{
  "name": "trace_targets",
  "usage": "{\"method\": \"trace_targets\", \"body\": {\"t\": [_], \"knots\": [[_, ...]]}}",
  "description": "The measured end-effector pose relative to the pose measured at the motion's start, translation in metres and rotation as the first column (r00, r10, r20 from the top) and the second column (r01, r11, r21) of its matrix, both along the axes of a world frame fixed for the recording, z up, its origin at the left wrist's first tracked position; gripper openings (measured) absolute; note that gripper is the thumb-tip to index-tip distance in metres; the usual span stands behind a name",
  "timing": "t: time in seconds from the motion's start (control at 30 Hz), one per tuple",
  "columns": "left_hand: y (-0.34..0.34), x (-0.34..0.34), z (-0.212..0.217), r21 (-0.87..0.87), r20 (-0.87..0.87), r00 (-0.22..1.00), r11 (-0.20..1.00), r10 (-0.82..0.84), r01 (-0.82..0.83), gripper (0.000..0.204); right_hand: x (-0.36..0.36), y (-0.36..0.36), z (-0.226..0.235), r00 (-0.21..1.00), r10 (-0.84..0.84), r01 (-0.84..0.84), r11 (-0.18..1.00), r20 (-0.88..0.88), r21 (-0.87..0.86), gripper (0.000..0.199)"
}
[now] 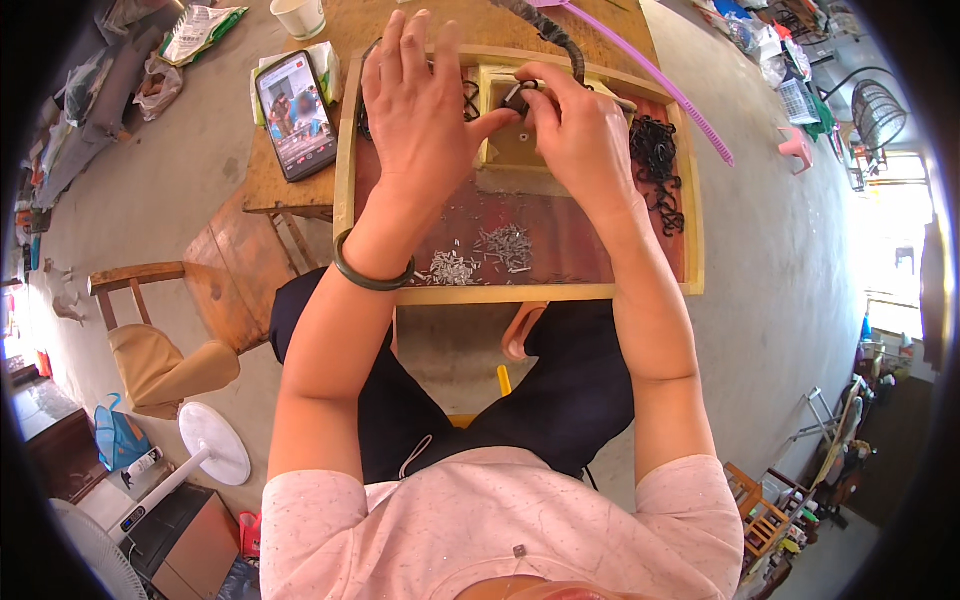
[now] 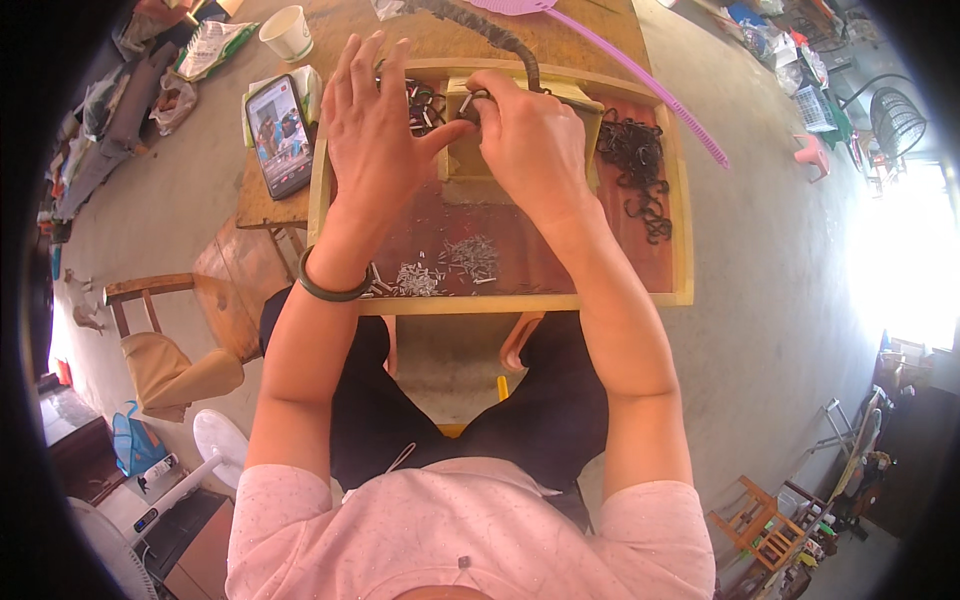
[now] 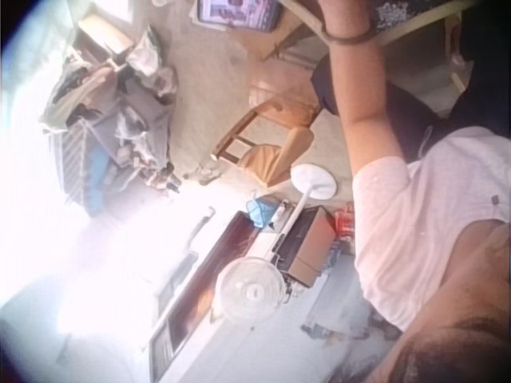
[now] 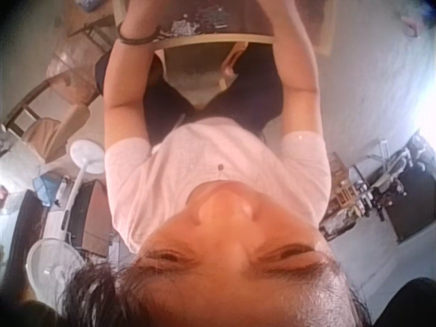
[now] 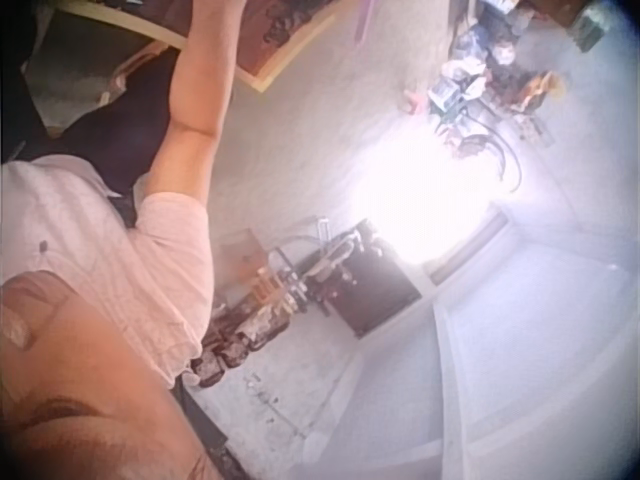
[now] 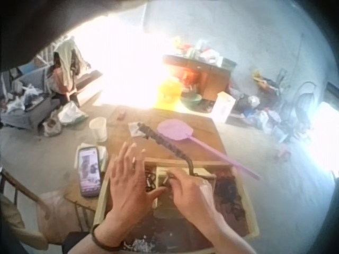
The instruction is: The person picks up metal clips and pins by hand and uses a manual press tool on a wooden tray to join them together.
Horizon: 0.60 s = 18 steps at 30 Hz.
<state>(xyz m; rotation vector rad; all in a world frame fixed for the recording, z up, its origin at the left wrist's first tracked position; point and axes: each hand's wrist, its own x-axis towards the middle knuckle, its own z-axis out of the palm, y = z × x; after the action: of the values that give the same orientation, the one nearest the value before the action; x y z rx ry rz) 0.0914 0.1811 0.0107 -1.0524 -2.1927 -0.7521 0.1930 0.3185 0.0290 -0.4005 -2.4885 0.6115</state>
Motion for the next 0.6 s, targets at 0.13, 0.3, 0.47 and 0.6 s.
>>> {"method": "trace_targets", "body": {"t": [0.13, 0.3, 0.47, 0.6], "knots": [[-0.004, -0.003, -0.004, 0.021, 0.032, 0.999, 1.0, -0.008, 0.007, 0.088, 0.009, 0.008, 0.007, 1.0, 0.027, -0.025, 0.985, 0.006, -0.171, 0.013], [-0.024, 0.011, 0.027, 0.093, 0.128, 0.984, 0.989, -0.123, 0.112, 0.074, 0.058, 0.044, 0.068, 0.904, -0.197, 0.261, 0.957, 0.38, -0.125, 0.016], [-0.032, 0.011, 0.035, 0.234, 0.182, 0.958, 0.956, -0.221, 0.176, 0.053, 0.079, 0.009, 0.053, 0.884, 0.005, -0.086, 0.984, 0.467, 0.154, 0.016], [-0.03, 0.015, 0.033, 0.229, 0.208, 0.947, 0.954, -0.244, 0.195, 0.048, 0.082, -0.019, 0.019, 0.613, 0.44, -0.543, 0.838, 0.656, -0.054, 0.016]]}}
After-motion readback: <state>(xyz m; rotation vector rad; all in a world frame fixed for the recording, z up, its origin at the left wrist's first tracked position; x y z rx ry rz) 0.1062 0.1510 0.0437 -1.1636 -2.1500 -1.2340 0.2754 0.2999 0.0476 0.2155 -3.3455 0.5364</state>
